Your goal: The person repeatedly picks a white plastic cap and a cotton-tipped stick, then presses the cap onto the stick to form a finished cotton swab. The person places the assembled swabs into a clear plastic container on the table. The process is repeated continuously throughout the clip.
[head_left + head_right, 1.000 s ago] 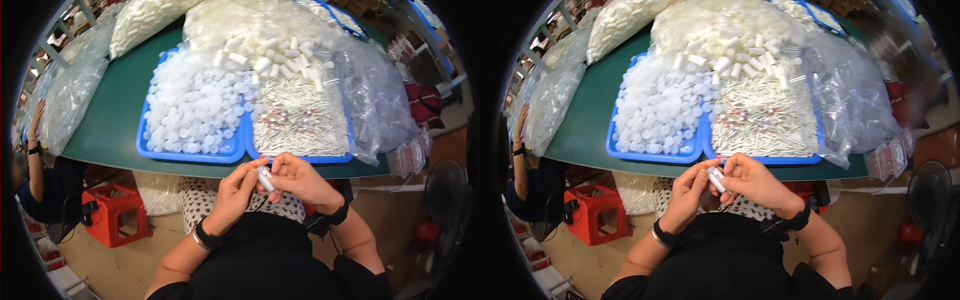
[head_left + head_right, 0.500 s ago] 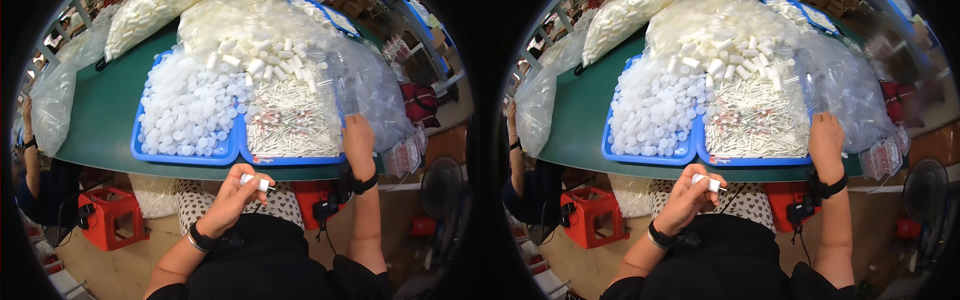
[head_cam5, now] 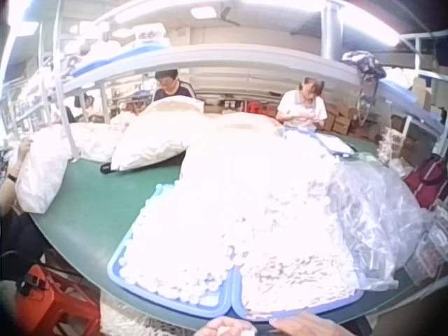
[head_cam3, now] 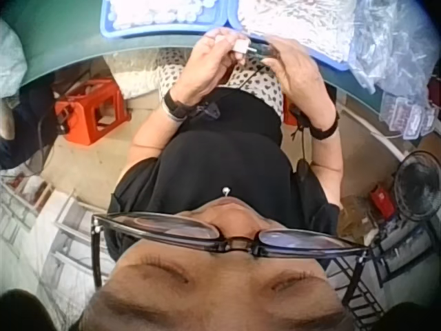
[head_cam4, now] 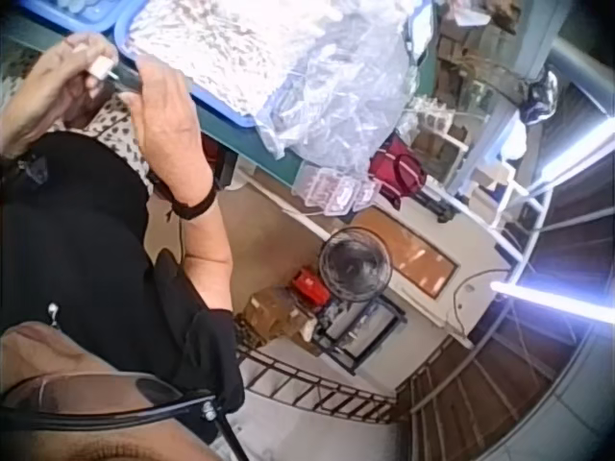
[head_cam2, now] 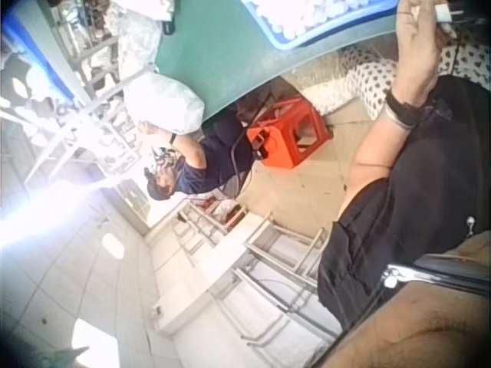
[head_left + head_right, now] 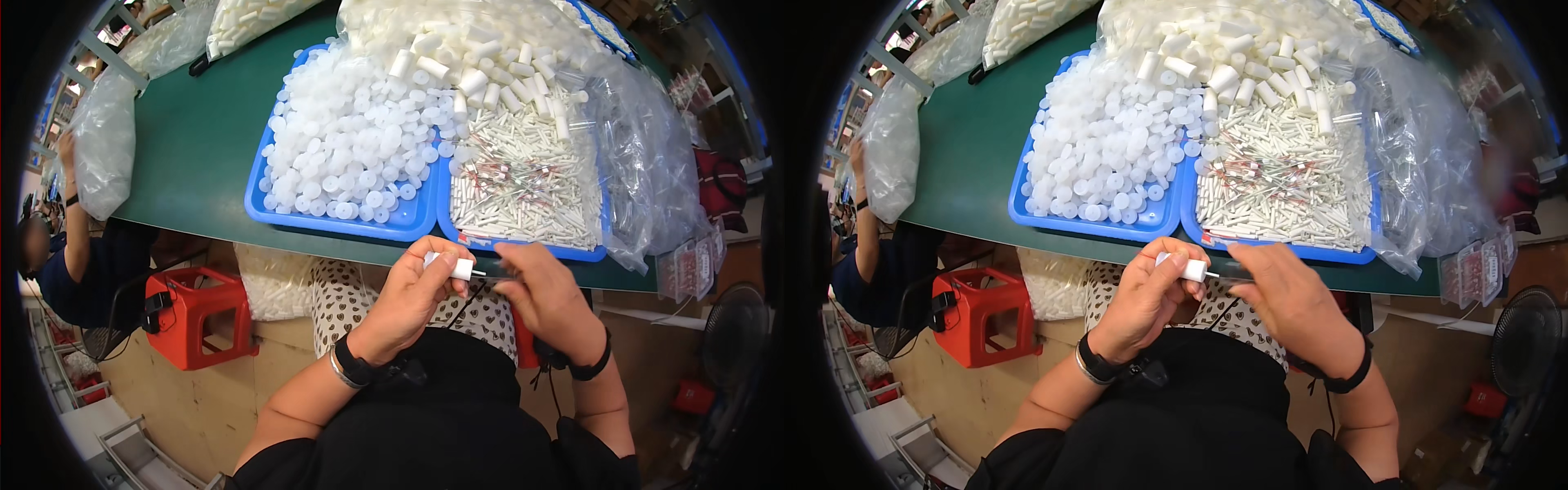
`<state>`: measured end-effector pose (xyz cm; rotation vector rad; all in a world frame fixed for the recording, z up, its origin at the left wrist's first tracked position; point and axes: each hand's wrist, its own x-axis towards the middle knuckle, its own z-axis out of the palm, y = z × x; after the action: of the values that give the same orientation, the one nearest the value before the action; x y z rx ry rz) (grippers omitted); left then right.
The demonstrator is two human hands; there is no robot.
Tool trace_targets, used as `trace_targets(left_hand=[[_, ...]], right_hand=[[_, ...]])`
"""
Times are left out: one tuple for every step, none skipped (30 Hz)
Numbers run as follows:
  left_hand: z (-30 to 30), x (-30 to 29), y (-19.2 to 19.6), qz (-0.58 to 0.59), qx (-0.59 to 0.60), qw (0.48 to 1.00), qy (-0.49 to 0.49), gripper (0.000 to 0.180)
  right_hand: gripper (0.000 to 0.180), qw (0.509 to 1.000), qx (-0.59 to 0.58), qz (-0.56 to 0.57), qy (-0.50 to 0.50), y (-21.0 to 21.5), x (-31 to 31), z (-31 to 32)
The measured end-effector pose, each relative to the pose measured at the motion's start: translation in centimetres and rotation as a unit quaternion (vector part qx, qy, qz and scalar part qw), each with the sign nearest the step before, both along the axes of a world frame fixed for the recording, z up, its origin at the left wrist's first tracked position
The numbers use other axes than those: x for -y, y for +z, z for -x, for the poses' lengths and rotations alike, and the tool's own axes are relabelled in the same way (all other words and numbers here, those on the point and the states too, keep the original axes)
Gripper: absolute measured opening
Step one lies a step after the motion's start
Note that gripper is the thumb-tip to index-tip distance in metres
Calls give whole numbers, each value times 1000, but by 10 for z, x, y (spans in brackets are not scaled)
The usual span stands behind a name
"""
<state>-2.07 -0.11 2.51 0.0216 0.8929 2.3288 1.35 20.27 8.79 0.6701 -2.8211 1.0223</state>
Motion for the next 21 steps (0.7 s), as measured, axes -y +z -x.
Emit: trace_targets(left_hand=[[-1,-2,1,2,-1,1000,16,18],[-2,-3,2,3,-2,999,32,18],[-3,-4,1,16,-16,999,31,17],[-5,-5,-1,29,-30,999,31,17],[-6,-5,-2,42,-44,998,31,16],[-6,-3,4,39,-26,999,24,15],[-7,-3,3,66,-46,996,42,15],[-9,-4,0,93,-66,992,59,15],[-11,-5,-3,119,-86,986,75,15],[-12,-7,-6,143,-130,977,94,14],[-13,-9,-11,166,-173,964,114,14],[-13,-10,-14,189,-216,949,131,14],[-13,-8,-16,199,-204,953,103,16],[-13,-5,-18,209,-192,956,74,19],[-11,-4,-19,222,-232,945,58,23],[-10,-2,-20,234,-273,932,45,27],[-5,-2,-20,245,-365,897,44,33],[-4,-1,-21,254,-453,854,42,38],[-7,-3,-20,210,-403,891,23,43],[-13,-6,-19,164,-350,922,4,47],[-16,-9,-18,116,-298,947,-15,52]], right_hand=[[39,1000,7,8,4,-4,4,-2],[37,1000,-12,10,8,-8,6,-1],[35,999,-31,12,11,-11,8,1],[33,999,-50,14,14,-14,10,2],[31,999,-46,13,-2,-17,14,2],[29,999,-41,12,-17,-19,19,1],[27,999,-37,10,-33,-21,23,0],[25,998,-21,42,-42,-25,26,-1],[24,996,-4,73,-53,-29,28,-3],[22,992,13,103,-64,-33,30,-4],[21,987,44,136,-77,-35,31,-5],[20,979,74,168,-91,-36,32,-6],[19,969,103,199,-104,-38,32,-6],[17,975,84,186,-83,-40,31,-5],[17,981,66,172,-61,-43,30,-3],[16,985,48,159,-39,-46,29,-2],[16,988,30,152,-19,-47,30,-1],[16,989,14,145,0,-49,31,-1],[16,990,-2,139,19,-50,33,-2],[17,989,17,144,16,-51,34,-4],[18,989,14,147,12,-52,36,-5]])
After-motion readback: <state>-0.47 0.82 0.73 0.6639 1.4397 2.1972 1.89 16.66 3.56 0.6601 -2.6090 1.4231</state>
